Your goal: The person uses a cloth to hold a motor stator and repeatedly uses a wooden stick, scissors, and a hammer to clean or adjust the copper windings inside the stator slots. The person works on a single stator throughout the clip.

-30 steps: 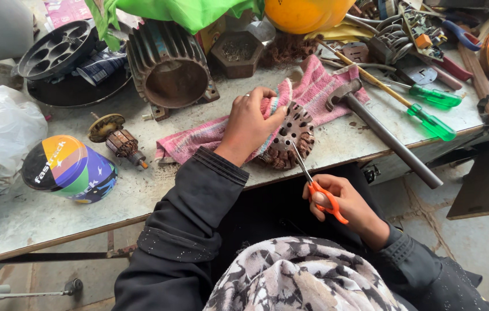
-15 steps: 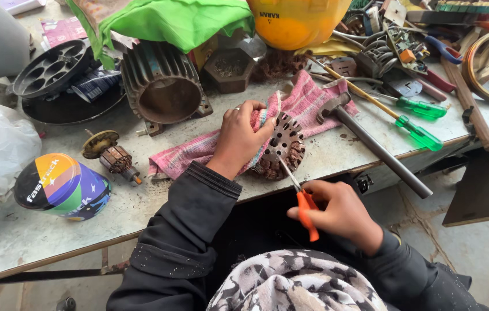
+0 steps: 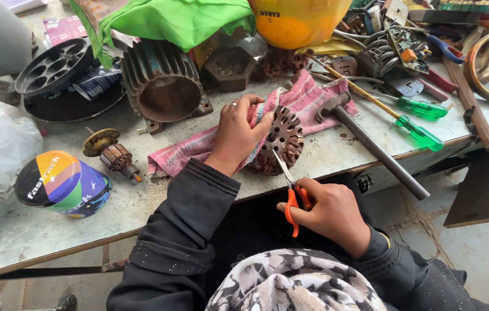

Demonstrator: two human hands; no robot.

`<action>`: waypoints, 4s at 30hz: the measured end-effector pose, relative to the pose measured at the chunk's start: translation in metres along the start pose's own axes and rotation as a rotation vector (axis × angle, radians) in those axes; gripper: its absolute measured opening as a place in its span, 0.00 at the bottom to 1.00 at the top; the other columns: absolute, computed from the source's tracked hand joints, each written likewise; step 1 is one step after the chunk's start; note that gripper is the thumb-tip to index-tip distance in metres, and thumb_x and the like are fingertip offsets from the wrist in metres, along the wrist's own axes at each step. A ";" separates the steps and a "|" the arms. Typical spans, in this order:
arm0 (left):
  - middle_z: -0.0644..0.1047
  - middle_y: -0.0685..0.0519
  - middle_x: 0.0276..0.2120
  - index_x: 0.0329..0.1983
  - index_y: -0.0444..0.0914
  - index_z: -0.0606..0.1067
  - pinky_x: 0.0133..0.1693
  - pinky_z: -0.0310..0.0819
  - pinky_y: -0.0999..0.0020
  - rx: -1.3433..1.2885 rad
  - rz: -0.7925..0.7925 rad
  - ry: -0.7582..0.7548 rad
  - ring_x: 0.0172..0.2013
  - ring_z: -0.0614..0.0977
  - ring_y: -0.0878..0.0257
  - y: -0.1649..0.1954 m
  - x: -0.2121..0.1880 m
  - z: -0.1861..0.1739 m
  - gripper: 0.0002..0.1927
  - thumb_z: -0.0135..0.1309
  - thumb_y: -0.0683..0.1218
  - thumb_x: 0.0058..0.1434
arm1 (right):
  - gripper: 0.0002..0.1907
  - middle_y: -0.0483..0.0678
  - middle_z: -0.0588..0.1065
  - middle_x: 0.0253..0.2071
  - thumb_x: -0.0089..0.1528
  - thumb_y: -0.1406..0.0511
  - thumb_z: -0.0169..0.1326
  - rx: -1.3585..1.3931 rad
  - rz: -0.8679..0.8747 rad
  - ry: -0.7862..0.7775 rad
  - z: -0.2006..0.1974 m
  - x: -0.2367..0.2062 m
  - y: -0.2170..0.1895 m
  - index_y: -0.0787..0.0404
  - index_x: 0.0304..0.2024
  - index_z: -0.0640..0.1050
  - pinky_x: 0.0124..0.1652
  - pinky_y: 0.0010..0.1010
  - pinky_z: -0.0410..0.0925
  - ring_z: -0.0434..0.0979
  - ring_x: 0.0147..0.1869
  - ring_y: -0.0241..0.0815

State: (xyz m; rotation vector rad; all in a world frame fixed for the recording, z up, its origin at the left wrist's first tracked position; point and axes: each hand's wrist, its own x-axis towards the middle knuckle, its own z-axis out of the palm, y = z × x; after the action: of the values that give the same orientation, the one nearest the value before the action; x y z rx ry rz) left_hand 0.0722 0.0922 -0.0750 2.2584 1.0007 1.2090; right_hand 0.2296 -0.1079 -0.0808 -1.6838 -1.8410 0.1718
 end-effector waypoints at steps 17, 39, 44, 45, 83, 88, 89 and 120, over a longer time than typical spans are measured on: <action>0.82 0.45 0.41 0.48 0.35 0.77 0.52 0.71 0.57 -0.147 0.010 -0.008 0.45 0.80 0.48 0.010 0.001 -0.006 0.20 0.62 0.53 0.58 | 0.21 0.49 0.79 0.27 0.49 0.55 0.67 -0.229 -0.225 0.141 -0.007 -0.005 0.006 0.60 0.40 0.80 0.32 0.38 0.70 0.80 0.30 0.48; 0.80 0.40 0.36 0.44 0.32 0.78 0.42 0.75 0.55 -0.052 0.130 0.023 0.39 0.82 0.45 0.009 0.006 -0.009 0.17 0.63 0.51 0.60 | 0.29 0.46 0.79 0.26 0.51 0.56 0.71 0.434 0.362 -0.231 -0.029 -0.018 0.016 0.62 0.49 0.78 0.34 0.26 0.72 0.77 0.30 0.31; 0.77 0.44 0.37 0.45 0.37 0.80 0.43 0.72 0.57 0.013 0.418 0.158 0.40 0.77 0.48 0.032 0.000 -0.020 0.16 0.65 0.51 0.58 | 0.33 0.49 0.81 0.28 0.52 0.54 0.70 0.373 0.297 -0.079 -0.040 -0.005 0.005 0.62 0.52 0.72 0.34 0.31 0.71 0.81 0.30 0.41; 0.78 0.48 0.37 0.45 0.37 0.81 0.44 0.72 0.59 -0.115 0.435 0.066 0.40 0.78 0.52 0.036 -0.001 -0.021 0.17 0.65 0.52 0.59 | 0.34 0.49 0.81 0.28 0.52 0.53 0.69 0.317 0.298 -0.052 -0.042 -0.002 0.003 0.61 0.53 0.72 0.33 0.32 0.71 0.82 0.30 0.44; 0.81 0.55 0.26 0.39 0.35 0.81 0.39 0.73 0.71 -0.546 0.084 -0.213 0.27 0.78 0.72 0.059 -0.017 -0.013 0.08 0.62 0.46 0.64 | 0.29 0.54 0.79 0.42 0.58 0.59 0.62 -0.181 0.014 0.256 -0.037 0.043 -0.032 0.61 0.60 0.72 0.37 0.41 0.72 0.82 0.42 0.53; 0.81 0.55 0.30 0.42 0.33 0.80 0.35 0.75 0.75 -0.549 0.095 -0.175 0.31 0.78 0.74 0.054 -0.015 -0.014 0.06 0.61 0.42 0.66 | 0.30 0.54 0.80 0.43 0.59 0.59 0.63 -0.151 0.058 0.187 -0.040 0.033 -0.030 0.59 0.62 0.73 0.33 0.36 0.71 0.81 0.31 0.44; 0.81 0.56 0.32 0.43 0.33 0.80 0.37 0.75 0.75 -0.632 0.064 -0.192 0.33 0.78 0.73 0.051 -0.014 -0.012 0.07 0.60 0.42 0.67 | 0.26 0.54 0.79 0.48 0.63 0.60 0.60 -0.109 -0.012 0.282 -0.043 0.029 -0.027 0.59 0.62 0.73 0.35 0.33 0.72 0.81 0.35 0.42; 0.82 0.40 0.44 0.47 0.35 0.80 0.52 0.73 0.53 0.058 -0.111 -0.107 0.48 0.82 0.43 -0.004 0.008 -0.004 0.30 0.52 0.66 0.66 | 0.23 0.44 0.81 0.35 0.52 0.64 0.68 0.721 0.445 -0.374 -0.015 -0.023 0.044 0.65 0.48 0.79 0.37 0.23 0.73 0.79 0.37 0.29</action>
State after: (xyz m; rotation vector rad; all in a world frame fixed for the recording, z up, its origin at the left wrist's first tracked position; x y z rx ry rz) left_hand 0.0702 0.1006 -0.0703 2.2529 1.1167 1.0143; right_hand 0.2747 -0.1264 -0.0995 -1.5454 -1.3430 1.2452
